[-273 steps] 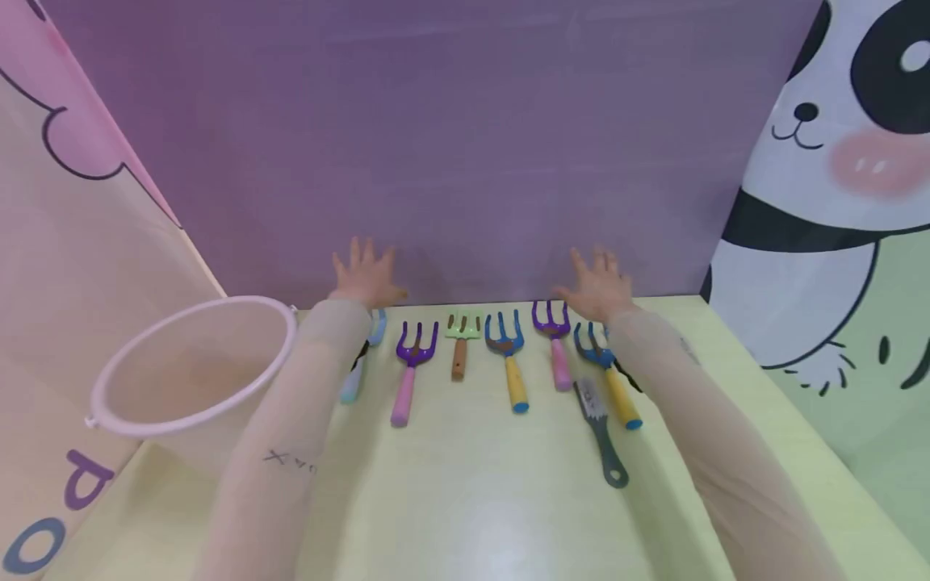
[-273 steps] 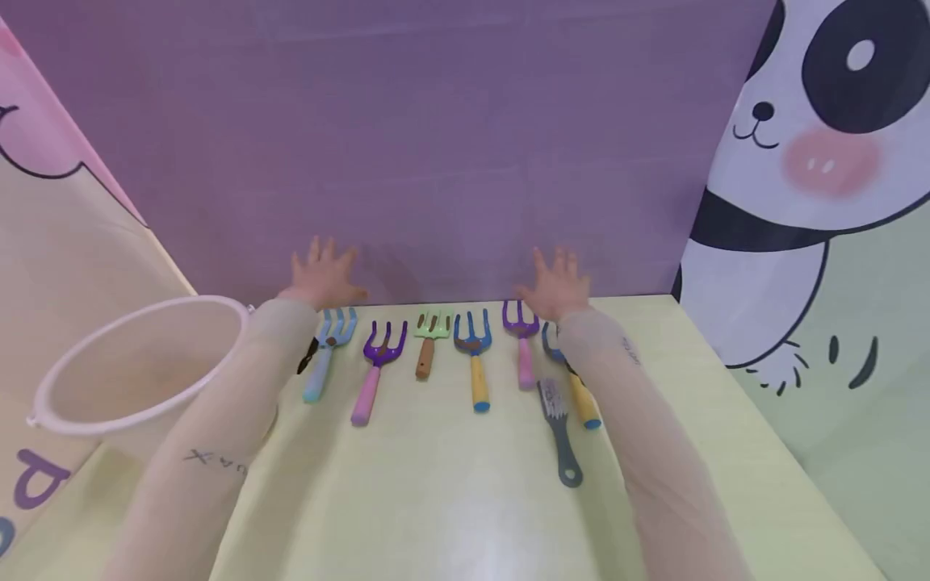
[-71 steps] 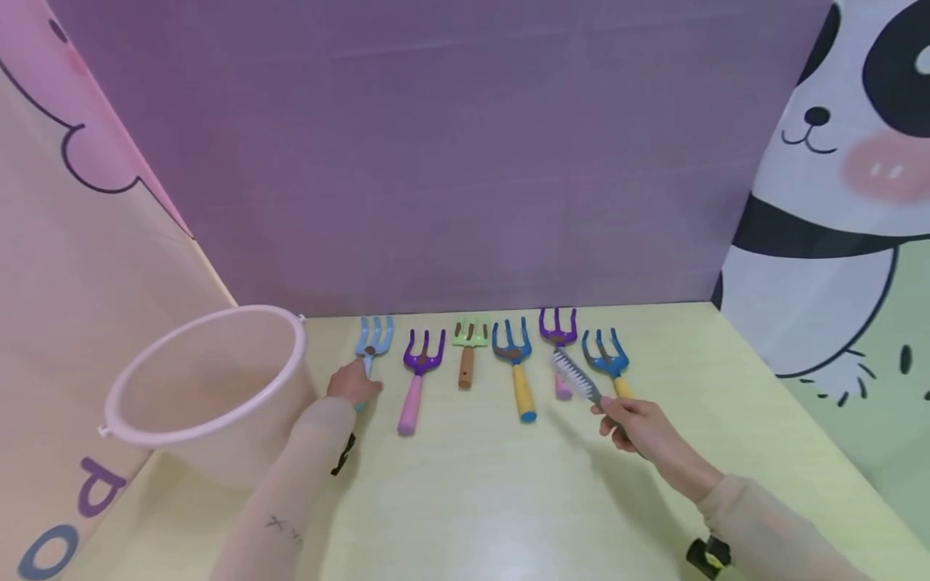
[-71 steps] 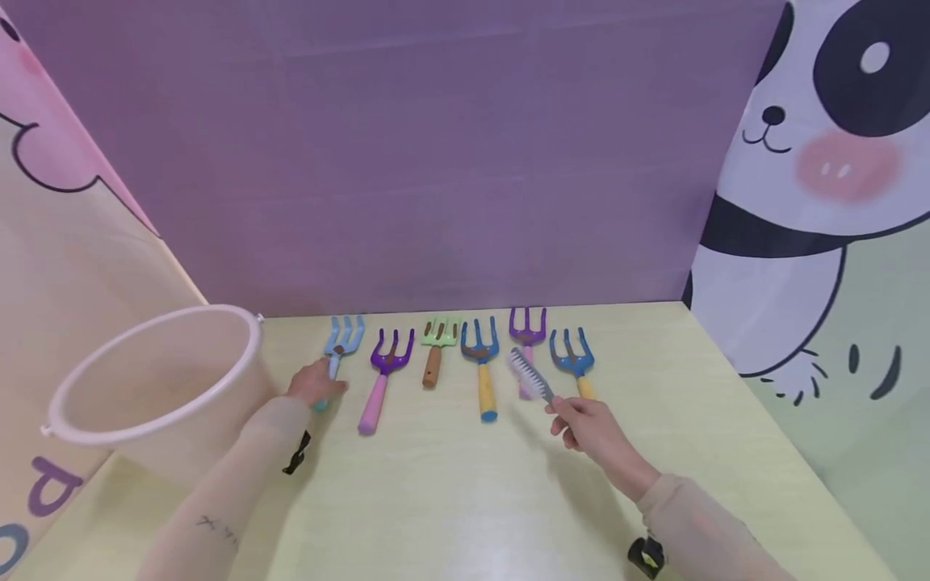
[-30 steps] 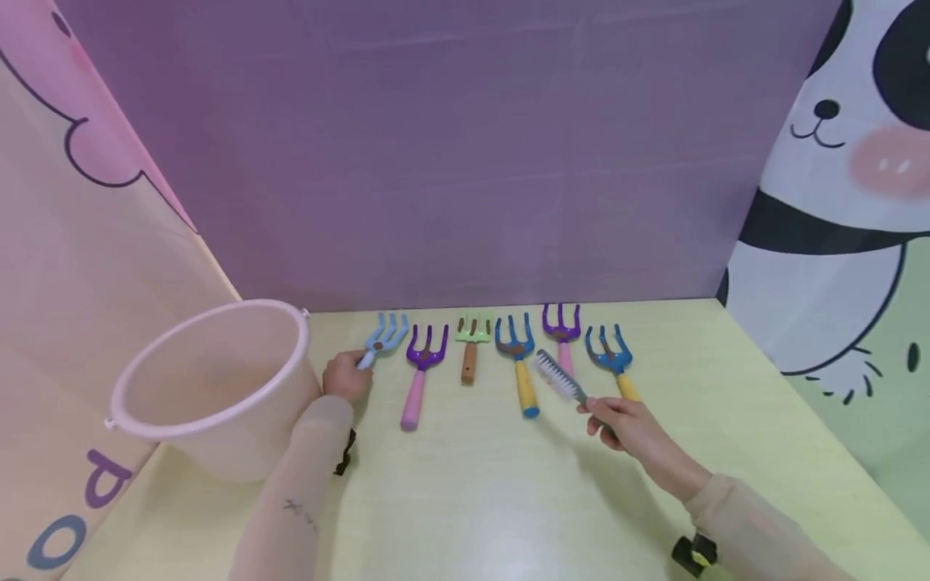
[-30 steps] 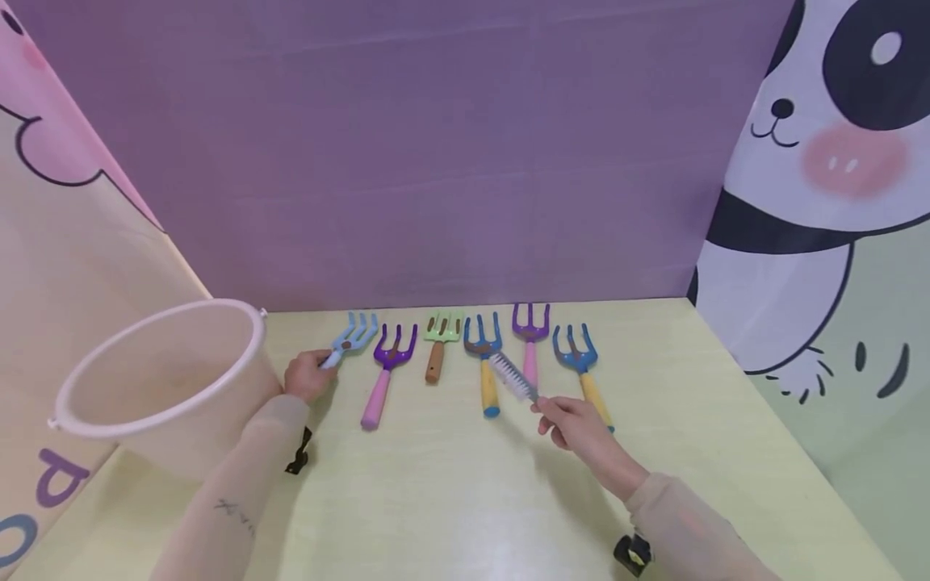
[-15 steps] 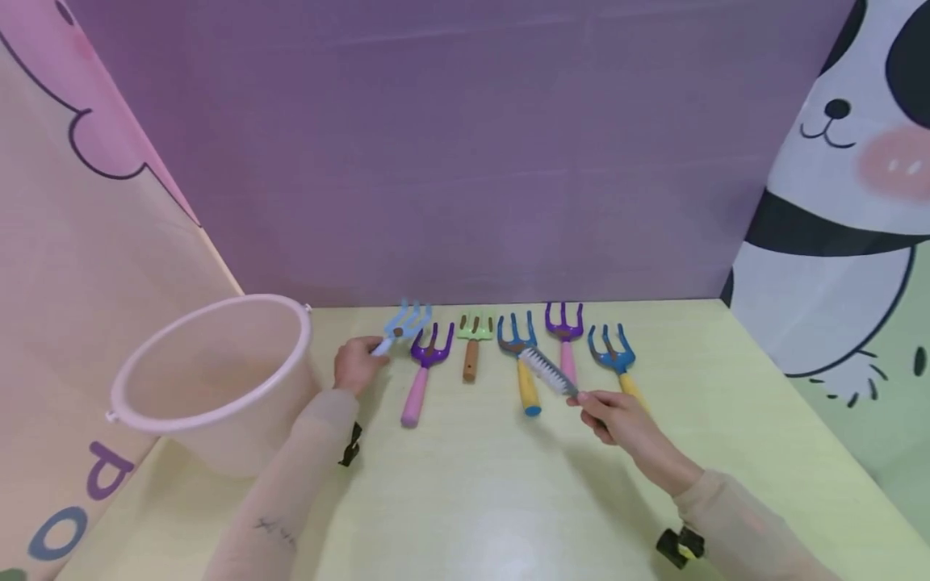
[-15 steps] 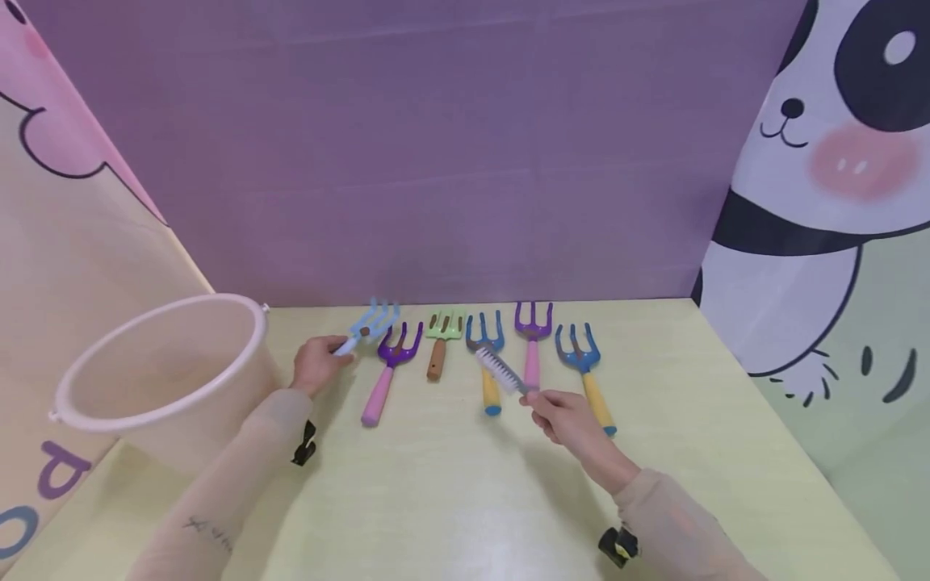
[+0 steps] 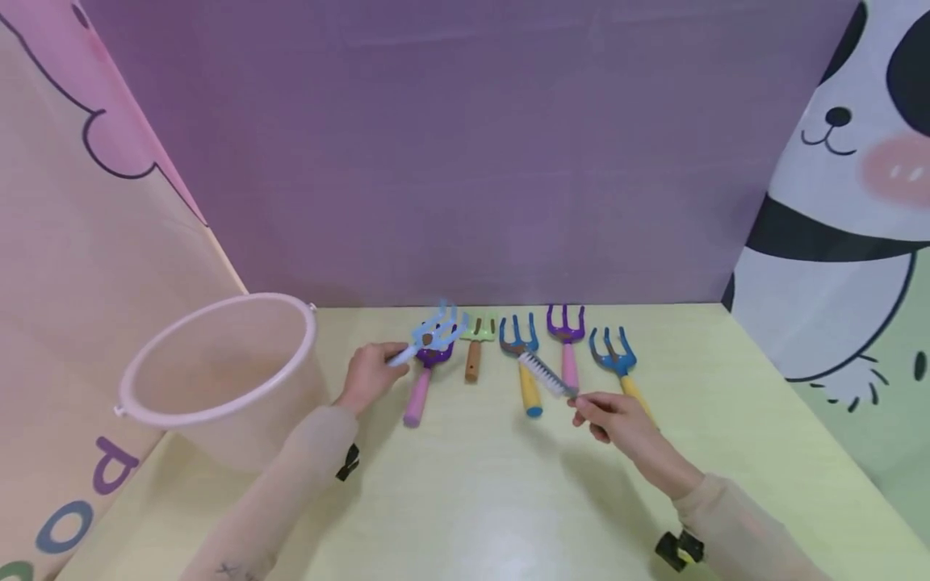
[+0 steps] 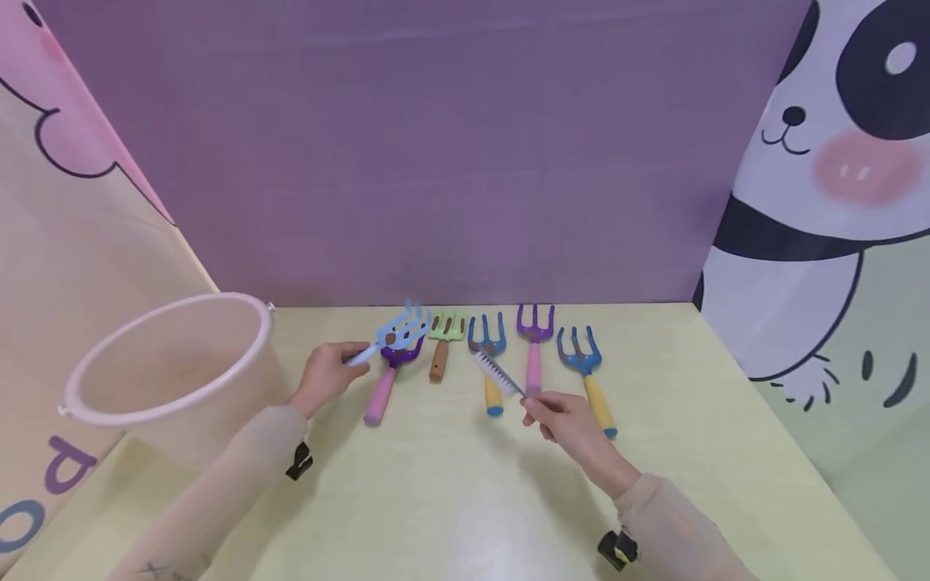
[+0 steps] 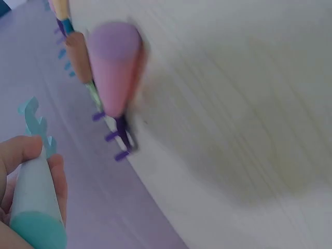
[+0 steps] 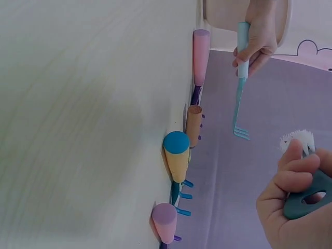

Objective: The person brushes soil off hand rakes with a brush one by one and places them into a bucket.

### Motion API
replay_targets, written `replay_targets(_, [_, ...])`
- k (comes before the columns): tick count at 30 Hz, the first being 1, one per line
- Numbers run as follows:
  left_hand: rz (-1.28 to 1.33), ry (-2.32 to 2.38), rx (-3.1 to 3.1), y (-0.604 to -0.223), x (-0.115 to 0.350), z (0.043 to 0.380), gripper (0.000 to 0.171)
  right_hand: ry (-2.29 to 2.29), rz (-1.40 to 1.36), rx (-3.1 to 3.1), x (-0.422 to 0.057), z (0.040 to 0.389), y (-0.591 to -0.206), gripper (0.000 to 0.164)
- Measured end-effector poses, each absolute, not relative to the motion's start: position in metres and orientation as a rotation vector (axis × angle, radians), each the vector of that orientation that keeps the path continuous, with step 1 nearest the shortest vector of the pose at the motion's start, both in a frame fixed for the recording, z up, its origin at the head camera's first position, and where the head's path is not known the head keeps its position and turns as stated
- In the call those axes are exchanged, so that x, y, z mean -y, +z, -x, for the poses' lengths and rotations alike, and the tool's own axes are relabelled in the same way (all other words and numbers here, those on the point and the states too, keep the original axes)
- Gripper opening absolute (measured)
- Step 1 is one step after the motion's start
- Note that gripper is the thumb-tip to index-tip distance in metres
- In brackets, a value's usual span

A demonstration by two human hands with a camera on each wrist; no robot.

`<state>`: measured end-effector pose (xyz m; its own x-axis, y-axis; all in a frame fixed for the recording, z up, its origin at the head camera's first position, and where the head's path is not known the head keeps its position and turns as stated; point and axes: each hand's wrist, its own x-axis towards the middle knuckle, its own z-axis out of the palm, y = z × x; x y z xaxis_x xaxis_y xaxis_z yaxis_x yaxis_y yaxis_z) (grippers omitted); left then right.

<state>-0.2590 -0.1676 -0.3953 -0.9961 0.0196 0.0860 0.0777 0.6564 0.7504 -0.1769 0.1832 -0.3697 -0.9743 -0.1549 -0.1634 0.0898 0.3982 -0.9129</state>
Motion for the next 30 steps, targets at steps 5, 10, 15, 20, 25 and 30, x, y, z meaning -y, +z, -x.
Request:
replay_targets(5, [0.163, -1.265, 2.789, -0.395, 0.158, 0.246, 0.036, -1.615, 0.055, -2.473, -0.18, 0.176, -0.369, 0.04])
replay_targets(10, [0.211, -1.282, 2.792, -0.39, 0.147, 0.236, 0.034, -1.616, 0.094, -2.541, -0.175, 0.177, -0.365, 0.039])
replay_targets(15, [0.238, -1.285, 2.799, -0.382, 0.137, 0.231, 0.037, -1.513, 0.177, -2.663, -0.17, 0.181, -0.361, 0.04])
replay_targets(20, [0.271, -1.324, 2.821, -0.381, 0.13, 0.222, 0.037, -1.474, 0.202, -2.672, -0.166, 0.182, -0.359, 0.039])
replay_targets(25, [0.38, -1.267, 2.793, -0.384, 0.124, 0.211, 0.033, -1.456, 0.214, -2.653, -0.164, 0.18, -0.358, 0.041])
replay_targets(30, [0.432, -1.211, 2.796, -0.385, 0.12, 0.205, 0.032, -1.413, 0.227, -2.747, -0.164, 0.177, -0.356, 0.04])
